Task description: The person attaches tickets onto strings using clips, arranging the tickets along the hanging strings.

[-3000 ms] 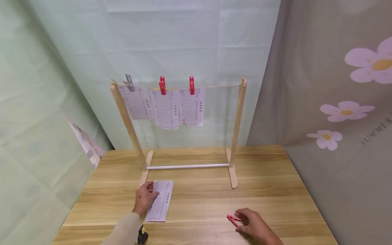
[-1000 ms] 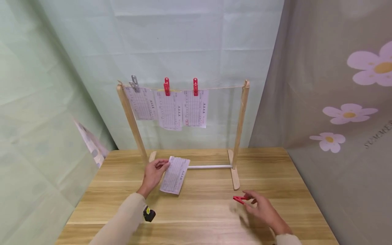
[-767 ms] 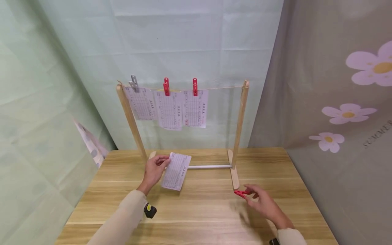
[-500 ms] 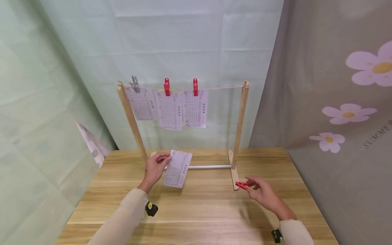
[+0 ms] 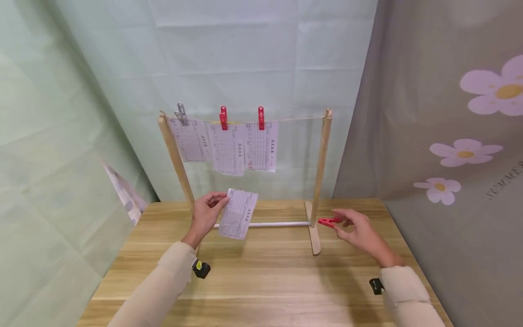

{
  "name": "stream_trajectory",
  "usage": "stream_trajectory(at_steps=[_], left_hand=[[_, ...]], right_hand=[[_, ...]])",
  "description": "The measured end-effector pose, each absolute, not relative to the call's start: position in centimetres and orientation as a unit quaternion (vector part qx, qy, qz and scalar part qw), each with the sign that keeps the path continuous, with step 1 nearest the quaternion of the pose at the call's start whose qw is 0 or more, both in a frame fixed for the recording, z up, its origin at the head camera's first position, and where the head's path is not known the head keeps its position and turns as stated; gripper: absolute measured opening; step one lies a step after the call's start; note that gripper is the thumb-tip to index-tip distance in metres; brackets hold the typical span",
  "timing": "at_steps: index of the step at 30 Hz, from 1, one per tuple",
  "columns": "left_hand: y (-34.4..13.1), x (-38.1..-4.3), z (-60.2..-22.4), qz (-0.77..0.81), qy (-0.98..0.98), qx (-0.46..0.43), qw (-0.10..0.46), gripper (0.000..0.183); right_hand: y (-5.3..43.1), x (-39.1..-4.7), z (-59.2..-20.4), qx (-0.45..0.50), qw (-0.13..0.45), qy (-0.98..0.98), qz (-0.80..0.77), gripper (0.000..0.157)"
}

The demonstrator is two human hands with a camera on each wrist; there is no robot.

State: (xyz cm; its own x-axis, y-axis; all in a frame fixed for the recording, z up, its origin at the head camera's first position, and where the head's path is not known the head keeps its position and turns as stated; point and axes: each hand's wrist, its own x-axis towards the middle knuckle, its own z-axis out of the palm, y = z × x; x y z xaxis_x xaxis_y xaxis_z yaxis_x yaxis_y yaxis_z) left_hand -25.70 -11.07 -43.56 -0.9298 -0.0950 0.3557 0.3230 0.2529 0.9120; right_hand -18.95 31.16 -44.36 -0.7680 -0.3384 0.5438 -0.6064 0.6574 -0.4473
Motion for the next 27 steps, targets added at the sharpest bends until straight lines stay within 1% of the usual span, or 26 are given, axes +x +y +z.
stream_trajectory(at_steps=[13,21,27], left_hand=[[-9.9,-26.6,-40.5,-0.619,-0.756,-0.096,0.189,0.013],[-8.8,-27.0,-38.7,-0.636,-0.728,-0.125,0.221,0.013],[-8.2,-27.4,-37.6,-0.652,-0.717,-0.122,0.215,0.015]], right_hand=[[31.1,-20.3,-37.9,0.270,0.213,-0.896,0.281,0.049],[30.5,-21.7,-33.7,0.274,0.220,-0.895,0.276,0.051],[30.0,-22.3,-31.5,0.277,0.224,-0.894,0.272,0.049]])
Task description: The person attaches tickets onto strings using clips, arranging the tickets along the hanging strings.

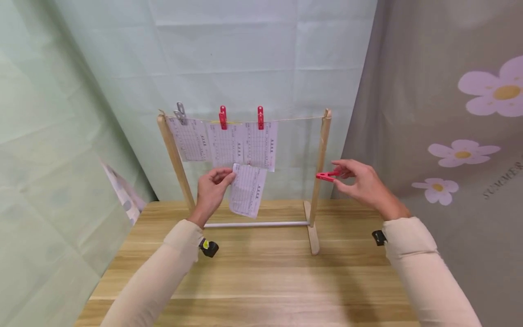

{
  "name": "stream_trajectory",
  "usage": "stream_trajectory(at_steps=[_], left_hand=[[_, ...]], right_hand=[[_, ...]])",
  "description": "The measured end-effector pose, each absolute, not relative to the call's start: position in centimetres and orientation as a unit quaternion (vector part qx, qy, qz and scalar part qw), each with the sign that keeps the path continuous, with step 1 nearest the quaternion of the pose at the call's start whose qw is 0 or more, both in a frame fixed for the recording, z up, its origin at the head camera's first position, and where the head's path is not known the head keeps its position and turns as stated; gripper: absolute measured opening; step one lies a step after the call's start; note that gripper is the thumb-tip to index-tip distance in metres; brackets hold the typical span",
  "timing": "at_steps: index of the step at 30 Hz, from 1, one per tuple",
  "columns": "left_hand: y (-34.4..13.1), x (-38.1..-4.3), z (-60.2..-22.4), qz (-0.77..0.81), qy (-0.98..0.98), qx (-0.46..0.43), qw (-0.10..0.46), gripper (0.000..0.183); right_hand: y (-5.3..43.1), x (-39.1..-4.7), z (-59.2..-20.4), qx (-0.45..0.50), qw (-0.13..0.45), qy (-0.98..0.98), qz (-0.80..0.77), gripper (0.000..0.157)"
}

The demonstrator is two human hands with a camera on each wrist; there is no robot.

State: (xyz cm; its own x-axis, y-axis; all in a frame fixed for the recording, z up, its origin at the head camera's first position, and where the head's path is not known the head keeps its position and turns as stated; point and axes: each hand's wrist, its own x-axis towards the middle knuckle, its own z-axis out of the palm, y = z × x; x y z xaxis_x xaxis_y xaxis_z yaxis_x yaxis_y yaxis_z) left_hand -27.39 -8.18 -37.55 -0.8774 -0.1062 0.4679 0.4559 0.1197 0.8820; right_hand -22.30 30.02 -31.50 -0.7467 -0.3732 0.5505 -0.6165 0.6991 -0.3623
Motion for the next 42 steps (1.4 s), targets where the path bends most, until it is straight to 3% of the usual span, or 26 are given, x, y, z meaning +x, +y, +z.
stream_trajectory(at_steps=[25,42], left_hand=[[-4.3,-28.5,-33.0,-0.673,-0.684,-0.147,0.238,0.019],[-0.5,-29.2,-30.9,-0.684,-0.672,-0.145,0.246,0.017]], right_hand=[[28.6,-24.0,-23.3,0.270,0.272,-0.888,0.255,0.046],[28.5,-24.8,-19.8,0.240,0.246,-0.894,0.286,0.050]])
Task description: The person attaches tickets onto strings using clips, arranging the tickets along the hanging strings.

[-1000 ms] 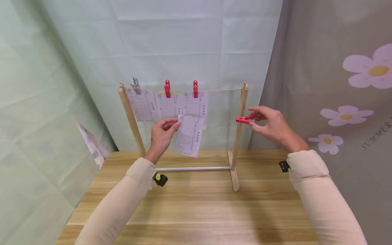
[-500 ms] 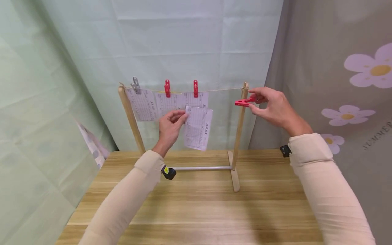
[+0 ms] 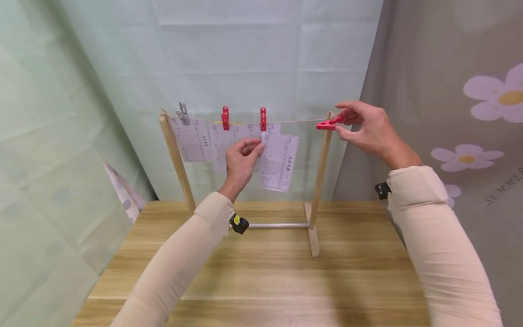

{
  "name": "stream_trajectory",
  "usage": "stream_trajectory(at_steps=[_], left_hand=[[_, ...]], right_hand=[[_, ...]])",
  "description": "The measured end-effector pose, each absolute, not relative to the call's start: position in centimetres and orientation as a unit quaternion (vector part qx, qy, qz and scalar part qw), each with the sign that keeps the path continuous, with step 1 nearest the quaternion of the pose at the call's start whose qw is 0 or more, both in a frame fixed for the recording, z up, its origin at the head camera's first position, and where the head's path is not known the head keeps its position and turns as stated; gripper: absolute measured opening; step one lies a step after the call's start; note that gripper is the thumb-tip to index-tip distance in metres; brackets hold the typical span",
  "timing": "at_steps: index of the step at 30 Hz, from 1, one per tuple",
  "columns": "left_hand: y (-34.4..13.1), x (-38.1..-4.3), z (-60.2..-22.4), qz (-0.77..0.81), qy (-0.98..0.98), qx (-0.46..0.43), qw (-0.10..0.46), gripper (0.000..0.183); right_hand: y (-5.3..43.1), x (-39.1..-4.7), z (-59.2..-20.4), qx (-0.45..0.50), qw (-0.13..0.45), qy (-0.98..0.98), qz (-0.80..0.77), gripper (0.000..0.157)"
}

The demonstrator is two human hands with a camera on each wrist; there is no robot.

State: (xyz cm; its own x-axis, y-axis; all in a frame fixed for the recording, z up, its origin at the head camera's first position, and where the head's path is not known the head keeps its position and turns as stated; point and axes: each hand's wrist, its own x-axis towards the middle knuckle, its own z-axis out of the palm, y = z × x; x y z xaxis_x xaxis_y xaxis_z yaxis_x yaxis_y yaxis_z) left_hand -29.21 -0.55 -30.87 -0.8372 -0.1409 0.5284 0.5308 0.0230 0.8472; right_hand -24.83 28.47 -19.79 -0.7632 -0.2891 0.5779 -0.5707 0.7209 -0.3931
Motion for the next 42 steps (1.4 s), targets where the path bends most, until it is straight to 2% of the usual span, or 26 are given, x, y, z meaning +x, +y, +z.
stream_trajectory(at_steps=[14,22,29,42], left_hand=[[2.2,-29.7,-29.7,-0.711,-0.644,-0.126,0.251,0.015],[3.5,-29.8,-29.2,-0.711,-0.642,-0.116,0.262,0.017],[4.3,-29.9,-28.7,-0.719,-0.632,-0.112,0.267,0.016],[5.3,-29.9,-28.6,-0.716,-0.633,-0.108,0.274,0.014]], right_hand=[[27.4,-25.8,-16.9,0.207,0.220,-0.904,0.304,0.059],[26.6,-26.4,-16.5,0.226,0.230,-0.883,0.340,0.060],[25.2,-26.4,-15.5,0.226,0.216,-0.886,0.342,0.064],[23.0,-26.4,-14.2,0.254,0.192,-0.918,0.234,0.051]])
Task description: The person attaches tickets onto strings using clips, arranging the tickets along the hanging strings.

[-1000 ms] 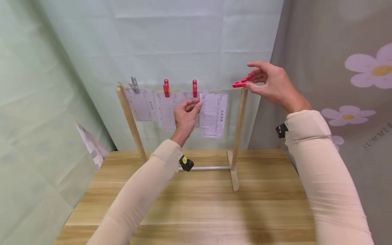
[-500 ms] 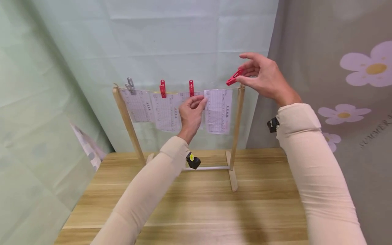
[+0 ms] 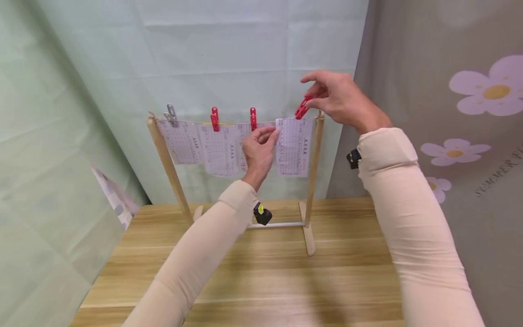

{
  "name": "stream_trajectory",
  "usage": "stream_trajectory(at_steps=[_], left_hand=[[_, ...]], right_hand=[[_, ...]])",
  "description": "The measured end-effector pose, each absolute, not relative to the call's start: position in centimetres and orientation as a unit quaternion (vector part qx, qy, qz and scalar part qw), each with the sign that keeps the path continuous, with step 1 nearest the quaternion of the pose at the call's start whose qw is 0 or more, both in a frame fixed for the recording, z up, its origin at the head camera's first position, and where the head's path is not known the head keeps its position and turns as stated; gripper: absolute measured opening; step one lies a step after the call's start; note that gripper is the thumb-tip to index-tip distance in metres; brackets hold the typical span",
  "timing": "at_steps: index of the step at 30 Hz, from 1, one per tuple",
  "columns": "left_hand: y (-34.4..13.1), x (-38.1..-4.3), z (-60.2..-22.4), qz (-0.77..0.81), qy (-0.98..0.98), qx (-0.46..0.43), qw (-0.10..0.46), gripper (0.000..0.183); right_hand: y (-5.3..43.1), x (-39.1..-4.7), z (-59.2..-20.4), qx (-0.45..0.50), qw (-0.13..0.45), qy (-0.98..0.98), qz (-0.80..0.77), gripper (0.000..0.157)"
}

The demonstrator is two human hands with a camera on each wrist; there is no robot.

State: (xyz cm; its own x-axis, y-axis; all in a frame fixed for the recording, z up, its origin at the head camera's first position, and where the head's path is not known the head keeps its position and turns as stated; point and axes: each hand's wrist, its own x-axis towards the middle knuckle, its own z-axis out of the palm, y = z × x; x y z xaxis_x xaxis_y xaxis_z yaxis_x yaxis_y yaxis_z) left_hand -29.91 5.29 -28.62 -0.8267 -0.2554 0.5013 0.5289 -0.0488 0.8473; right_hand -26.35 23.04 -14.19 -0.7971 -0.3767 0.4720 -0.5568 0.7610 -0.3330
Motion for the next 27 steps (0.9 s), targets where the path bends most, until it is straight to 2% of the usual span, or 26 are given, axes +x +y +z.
stream_trajectory(at_steps=[10,20,27], left_hand=[[5.7,-29.7,-28.6,-0.716,-0.636,-0.098,0.271,0.014],[5.8,-29.8,-28.6,-0.714,-0.641,-0.084,0.268,0.013],[5.9,-30.0,-28.5,-0.710,-0.635,-0.099,0.289,0.013]], right_hand=[[21.9,-27.1,-13.7,0.270,0.150,-0.931,0.195,0.044],[21.1,-27.4,-13.7,0.276,0.131,-0.939,0.156,0.043],[20.3,-27.7,-13.5,0.265,0.108,-0.949,0.131,0.045]])
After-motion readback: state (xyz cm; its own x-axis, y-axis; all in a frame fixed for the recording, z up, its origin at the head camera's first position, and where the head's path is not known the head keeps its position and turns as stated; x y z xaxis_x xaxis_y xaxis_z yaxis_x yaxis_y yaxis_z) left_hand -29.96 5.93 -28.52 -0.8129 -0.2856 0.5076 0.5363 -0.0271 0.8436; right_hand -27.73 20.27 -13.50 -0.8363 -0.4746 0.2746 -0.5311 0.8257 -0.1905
